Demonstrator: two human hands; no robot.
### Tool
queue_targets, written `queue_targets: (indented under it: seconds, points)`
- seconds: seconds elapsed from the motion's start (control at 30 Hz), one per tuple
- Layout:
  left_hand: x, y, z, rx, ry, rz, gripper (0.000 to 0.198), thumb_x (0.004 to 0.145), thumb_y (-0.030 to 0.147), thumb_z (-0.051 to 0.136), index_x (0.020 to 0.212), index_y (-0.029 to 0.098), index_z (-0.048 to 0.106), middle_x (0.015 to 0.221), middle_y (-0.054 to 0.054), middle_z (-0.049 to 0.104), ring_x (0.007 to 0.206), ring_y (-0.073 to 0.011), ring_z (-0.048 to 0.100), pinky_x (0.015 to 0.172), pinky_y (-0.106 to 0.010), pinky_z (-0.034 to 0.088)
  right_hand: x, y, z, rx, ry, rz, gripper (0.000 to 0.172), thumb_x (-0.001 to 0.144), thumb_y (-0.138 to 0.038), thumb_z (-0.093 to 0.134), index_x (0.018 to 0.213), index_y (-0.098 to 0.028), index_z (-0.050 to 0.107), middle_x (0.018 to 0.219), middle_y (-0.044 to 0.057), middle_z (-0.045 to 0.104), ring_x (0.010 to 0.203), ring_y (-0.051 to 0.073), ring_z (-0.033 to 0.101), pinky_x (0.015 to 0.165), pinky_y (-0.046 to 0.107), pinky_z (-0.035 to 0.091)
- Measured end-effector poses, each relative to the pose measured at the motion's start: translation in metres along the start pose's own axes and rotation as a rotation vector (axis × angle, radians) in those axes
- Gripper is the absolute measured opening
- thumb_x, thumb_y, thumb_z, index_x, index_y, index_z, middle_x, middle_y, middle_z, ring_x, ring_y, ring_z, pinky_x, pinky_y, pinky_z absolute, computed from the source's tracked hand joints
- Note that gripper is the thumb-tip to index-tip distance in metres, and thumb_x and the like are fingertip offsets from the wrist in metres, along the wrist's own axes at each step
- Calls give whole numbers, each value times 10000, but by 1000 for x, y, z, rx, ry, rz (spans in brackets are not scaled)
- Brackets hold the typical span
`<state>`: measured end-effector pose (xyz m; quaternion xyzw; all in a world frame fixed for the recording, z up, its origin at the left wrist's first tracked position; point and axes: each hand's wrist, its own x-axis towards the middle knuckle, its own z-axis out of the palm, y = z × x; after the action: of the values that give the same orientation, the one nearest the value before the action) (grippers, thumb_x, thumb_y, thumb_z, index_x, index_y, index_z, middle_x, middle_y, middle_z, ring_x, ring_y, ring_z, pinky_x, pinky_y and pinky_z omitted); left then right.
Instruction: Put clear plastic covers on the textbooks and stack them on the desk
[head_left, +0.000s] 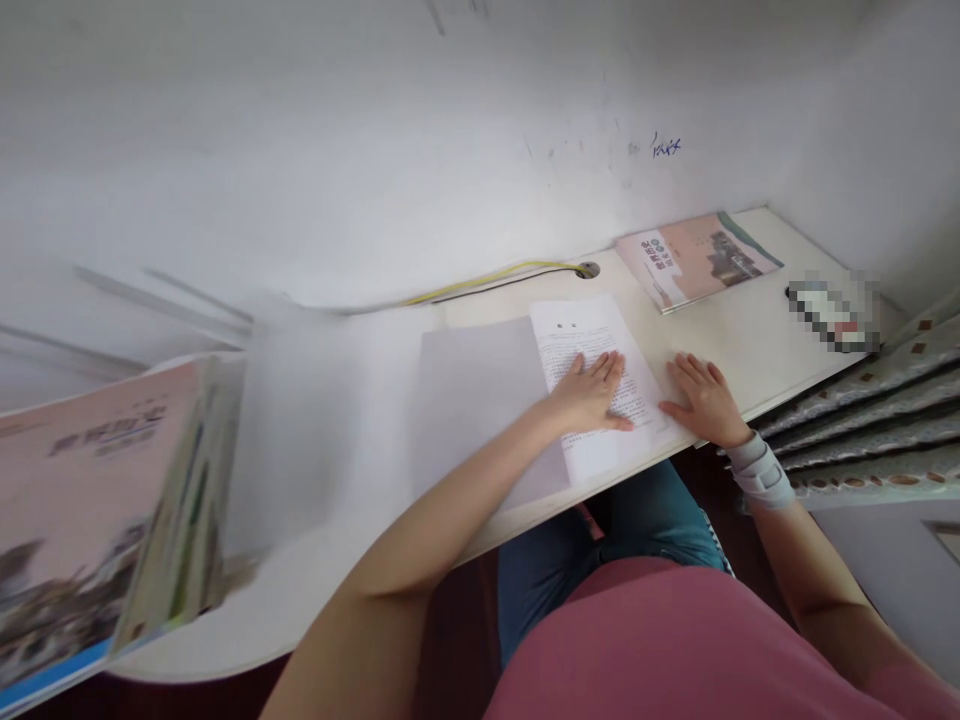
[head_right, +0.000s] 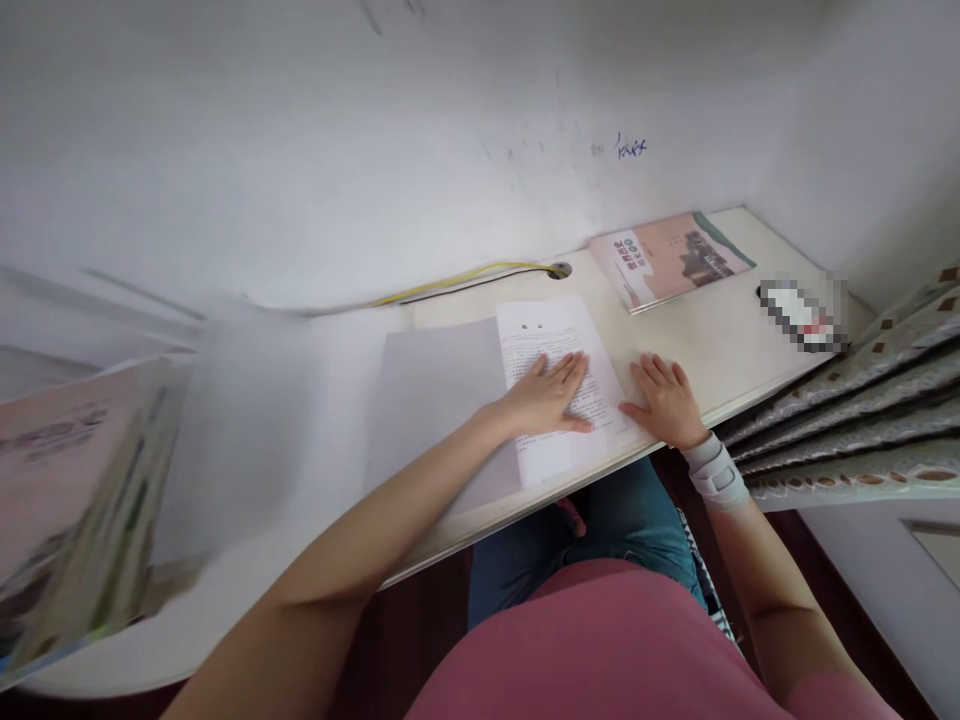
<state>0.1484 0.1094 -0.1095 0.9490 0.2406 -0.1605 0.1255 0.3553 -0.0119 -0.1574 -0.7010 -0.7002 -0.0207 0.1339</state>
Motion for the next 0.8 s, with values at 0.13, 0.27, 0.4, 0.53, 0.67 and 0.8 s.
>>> queue_targets:
  seconds: [0.13, 0.27, 0.4, 0.53, 0.67, 0.8]
  points:
    - [13, 4, -5, -31, 19, 38, 1137, 750, 716, 505, 1502, 32, -4, 1571, -219, 48, 1464, -301, 75, 1167, -467, 75, 1, 2, 2, -1, -9, -11, 610, 898, -495, 457, 1377, -116, 452, 1436, 178, 456, 1358, 308, 373, 1083, 504, 270]
    - [-5, -1, -12, -81, 243, 74, 894, 862, 653, 393, 1513, 128, 77, 1571, -164, 190, 1454, -268, 167, 1172, -488, 51, -1, 6, 4, 26, 8, -17, 587, 898, -483, 464, 1367, -130, 465, 1439, 174, 455, 1356, 303, 379, 1084, 501, 279]
    - [-36, -36, 5, -276, 815, -318, 641, 952, 554, 190, 1487, 201, 223, 1553, -115, 283, 1435, -240, 237, 1161, -467, 206, 4, 1, -6, 47, 41, -6, 495, 937, -413, 412, 1339, -138, 501, 1464, 169, 422, 1359, 279, 381, 1065, 471, 328]
    - [-46, -68, 38, -450, 848, -556, 683, 951, 538, 110, 1473, 128, 273, 1507, -166, 359, 1397, -254, 330, 1131, -449, 300, 34, -28, -19, -36, 2, -248, 462, 972, -369, 339, 1371, -176, 470, 1480, 117, 413, 1408, 271, 291, 1119, 541, 223]
    - [-42, -66, 46, -281, 543, -511, 693, 950, 536, 87, 1469, 140, 318, 1526, -121, 331, 1430, -287, 244, 1150, -528, 203, 63, -60, -12, -92, -110, -356, 499, 967, -417, 360, 1342, -116, 492, 1421, 163, 479, 1375, 297, 351, 1109, 597, 223]
    - [-41, -55, 37, -138, 414, -533, 703, 951, 529, 66, 1480, 131, 303, 1544, -107, 287, 1439, -305, 203, 1145, -537, 195, 62, -70, 4, -111, -87, -329, 586, 950, -483, 381, 1328, -50, 497, 1383, 223, 497, 1342, 321, 399, 1103, 614, 225]
